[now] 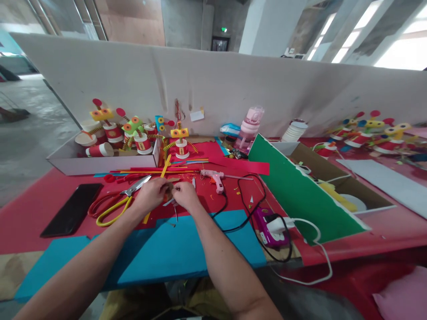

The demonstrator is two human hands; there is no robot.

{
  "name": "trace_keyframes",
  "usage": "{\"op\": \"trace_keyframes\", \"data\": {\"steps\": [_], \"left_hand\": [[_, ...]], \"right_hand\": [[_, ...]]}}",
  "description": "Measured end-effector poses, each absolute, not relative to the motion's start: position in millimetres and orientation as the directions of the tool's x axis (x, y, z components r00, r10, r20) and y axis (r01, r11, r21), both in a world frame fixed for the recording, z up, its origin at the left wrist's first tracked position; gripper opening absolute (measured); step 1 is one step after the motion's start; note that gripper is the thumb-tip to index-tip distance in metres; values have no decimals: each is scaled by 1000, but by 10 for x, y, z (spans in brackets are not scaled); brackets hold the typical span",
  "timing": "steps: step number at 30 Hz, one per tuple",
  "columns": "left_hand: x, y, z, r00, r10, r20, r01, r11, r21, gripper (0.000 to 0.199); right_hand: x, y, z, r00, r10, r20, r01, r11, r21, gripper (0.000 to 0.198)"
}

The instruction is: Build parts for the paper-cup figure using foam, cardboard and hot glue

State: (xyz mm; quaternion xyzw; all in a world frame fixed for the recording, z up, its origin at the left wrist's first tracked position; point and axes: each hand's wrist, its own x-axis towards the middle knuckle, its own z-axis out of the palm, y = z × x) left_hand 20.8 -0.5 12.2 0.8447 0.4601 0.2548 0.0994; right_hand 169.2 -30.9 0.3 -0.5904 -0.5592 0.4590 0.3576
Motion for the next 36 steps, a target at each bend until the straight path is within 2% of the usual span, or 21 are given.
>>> {"op": "trace_keyframes", "data": {"steps": [3, 5, 8, 14, 18, 25, 29, 34, 36], "left_hand": [[123, 34, 167, 474, 845, 249, 572, -510, 642, 19], [30, 78, 202, 510, 849, 141, 444, -400, 802, 23], [-63, 134, 216, 534, 842, 75, 364, -309, 879, 29], [-36, 133, 185, 531, 834, 151, 441, -424, 791, 23], [-28, 102, 208, 544, 826, 148, 499, -460, 735, 21], [-29, 95, 232, 568, 813, 126, 524, -475, 707, 21], [10, 69, 221, 592, 787, 175, 545, -551, 632, 20], [185, -15, 146, 570, 765, 299, 621, -639, 453, 22], [233, -22, 116, 528, 779, 336, 649, -626, 432, 23]], "right_hand": [[1715, -314, 45, -41, 988, -147, 243, -132, -961, 15], [1727, -315, 61, -56, 988, -144, 227, -128, -965, 14], [1738, -313, 59, -75, 987, -143, 267, -118, -956, 13], [1720, -339, 52, -131, 983, -127, 408, -63, -911, 16], [1709, -353, 64, -148, 984, -96, 487, -12, -873, 19], [1720, -351, 55, -165, 984, -62, 567, 43, -823, 21], [1717, -343, 55, -157, 987, -23, 644, 85, -760, 21], [1708, -320, 12, -121, 986, -111, 573, -22, -819, 17], [1710, -312, -3, -97, 985, -141, 508, -73, -859, 14]]}}
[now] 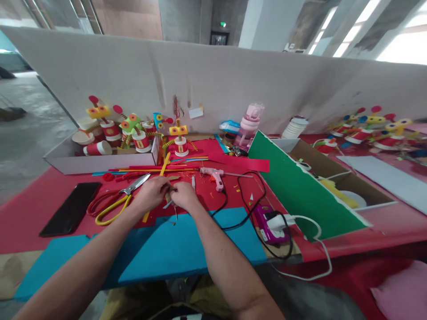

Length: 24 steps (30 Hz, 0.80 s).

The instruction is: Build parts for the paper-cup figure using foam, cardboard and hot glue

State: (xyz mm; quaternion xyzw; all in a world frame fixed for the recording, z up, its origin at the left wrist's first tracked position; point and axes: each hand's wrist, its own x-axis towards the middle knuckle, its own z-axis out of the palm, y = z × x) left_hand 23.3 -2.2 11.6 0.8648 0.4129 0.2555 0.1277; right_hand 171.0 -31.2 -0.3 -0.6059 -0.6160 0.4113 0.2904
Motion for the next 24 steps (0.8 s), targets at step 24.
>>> {"op": "trace_keyframes", "data": {"steps": [24], "left_hand": [[-10, 96, 203, 559, 822, 107, 529, -454, 717, 16]], "right_hand": [[1756, -289, 4, -78, 985, -155, 315, -123, -941, 14]]}}
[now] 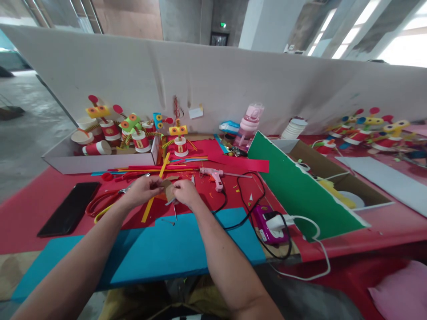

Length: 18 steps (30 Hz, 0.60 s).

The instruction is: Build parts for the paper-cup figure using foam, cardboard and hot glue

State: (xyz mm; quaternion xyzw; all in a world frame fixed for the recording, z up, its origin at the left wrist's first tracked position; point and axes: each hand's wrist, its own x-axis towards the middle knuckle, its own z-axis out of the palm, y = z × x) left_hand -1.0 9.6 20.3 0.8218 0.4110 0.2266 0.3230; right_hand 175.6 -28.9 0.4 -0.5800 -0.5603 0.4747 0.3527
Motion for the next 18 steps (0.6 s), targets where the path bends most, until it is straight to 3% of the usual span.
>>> {"op": "trace_keyframes", "data": {"steps": [4, 9, 18], "left_hand": [[1, 97, 179, 608, 787, 104, 488, -474, 733, 19], [-5, 104, 166, 610, 791, 35, 527, -439, 728, 17], [4, 102, 174, 610, 791, 47, 533, -453, 715, 19]], "right_hand": [[1761, -300, 13, -113, 987, -116, 414, -59, -909, 16], [1752, -329, 55, -169, 985, 18, 661, 127, -740, 22], [1738, -350, 106, -188, 982, -10, 690, 125, -713, 21]]}}
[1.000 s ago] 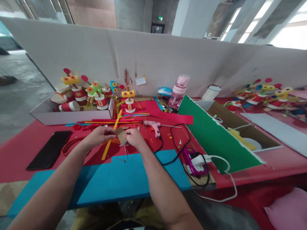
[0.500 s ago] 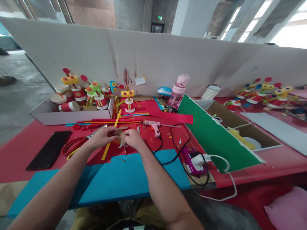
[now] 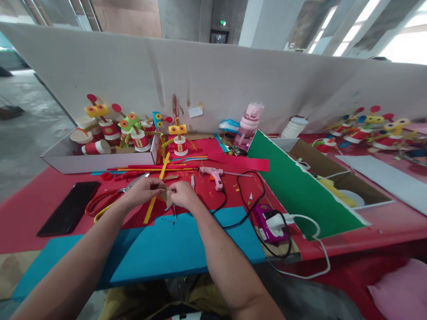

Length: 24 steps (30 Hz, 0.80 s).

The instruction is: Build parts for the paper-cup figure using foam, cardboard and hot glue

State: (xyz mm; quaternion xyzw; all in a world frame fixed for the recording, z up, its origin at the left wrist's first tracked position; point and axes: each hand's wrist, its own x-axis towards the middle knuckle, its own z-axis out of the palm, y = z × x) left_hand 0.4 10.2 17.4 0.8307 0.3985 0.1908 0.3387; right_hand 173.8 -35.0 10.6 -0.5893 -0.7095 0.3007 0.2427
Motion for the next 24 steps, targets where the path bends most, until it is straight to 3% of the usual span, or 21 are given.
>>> {"op": "trace_keyframes", "data": {"steps": [6, 10, 14, 16, 19, 21, 24], "left_hand": [[35, 60, 211, 584, 806, 97, 579, -497, 646, 19], [161, -52, 187, 555, 813, 175, 639, -551, 536, 15], [290, -122, 123, 534, 801, 272, 701, -599, 387, 11], [270, -79, 107, 546, 792, 275, 663, -609, 436, 14], [144, 43, 119, 600, 776, 194, 476, -541, 693, 18], [63, 98, 133, 542, 814, 208, 391, -463, 795, 17], [30, 105, 138, 392, 870, 300, 310, -432, 847, 18]], "right_hand": [[1748, -344, 100, -176, 984, 12, 655, 126, -745, 21], [1721, -338, 45, -128, 979, -160, 464, -84, -882, 19], [1717, -323, -3, -92, 960, -263, 318, -222, -922, 17], [1728, -314, -5, -82, 967, -242, 294, -209, -933, 16], [1741, -299, 4, -105, 978, -180, 209, -156, -965, 12], [1749, -283, 3, -106, 990, -98, 172, -79, -982, 10], [1772, -251, -1, -81, 995, -50, 32, -48, -998, 31]]}}
